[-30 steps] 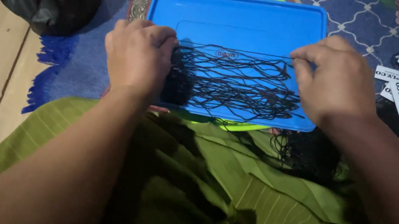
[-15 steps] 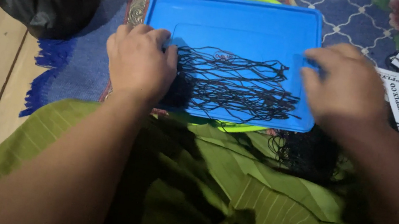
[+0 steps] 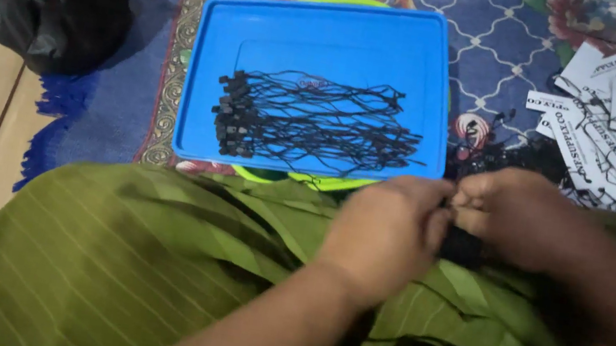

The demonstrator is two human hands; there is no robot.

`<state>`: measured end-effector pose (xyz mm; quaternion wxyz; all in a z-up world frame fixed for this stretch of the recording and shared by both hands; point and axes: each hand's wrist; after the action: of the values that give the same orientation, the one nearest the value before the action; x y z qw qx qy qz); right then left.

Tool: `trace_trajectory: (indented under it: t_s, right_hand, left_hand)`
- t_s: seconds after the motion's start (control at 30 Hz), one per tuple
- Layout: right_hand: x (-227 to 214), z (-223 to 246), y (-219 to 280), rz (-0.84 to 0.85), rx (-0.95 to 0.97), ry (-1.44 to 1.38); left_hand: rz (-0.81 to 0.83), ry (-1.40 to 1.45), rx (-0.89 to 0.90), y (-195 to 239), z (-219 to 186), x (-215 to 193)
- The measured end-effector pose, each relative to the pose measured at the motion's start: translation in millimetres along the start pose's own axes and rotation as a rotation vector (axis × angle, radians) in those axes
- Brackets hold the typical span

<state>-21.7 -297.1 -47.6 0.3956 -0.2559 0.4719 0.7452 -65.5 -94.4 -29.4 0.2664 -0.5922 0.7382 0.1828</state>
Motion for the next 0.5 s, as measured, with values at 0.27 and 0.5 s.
trace_trajectory:
  t_s: [0.27,0.5]
  right_hand:
    - [-35.7,26.6,42.4,0.021,0.130,-0.238]
    - [-46.5,19.5,46.8,-0.304,-0.021,-0.685]
  left_hand:
    - [0.305,0.231,-0.481,-4.8,-20.7,16.4]
    - [0.241,0.200,-0.568,3.5,-16.1,16.9]
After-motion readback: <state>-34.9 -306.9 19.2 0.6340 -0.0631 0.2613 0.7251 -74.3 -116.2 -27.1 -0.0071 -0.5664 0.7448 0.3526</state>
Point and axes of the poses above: each hand's wrist, its own y-axis away from the middle knuckle, its own x-axis out of the palm, z = x × y, and after that the axes turned 8 degrees about -x, right-handed
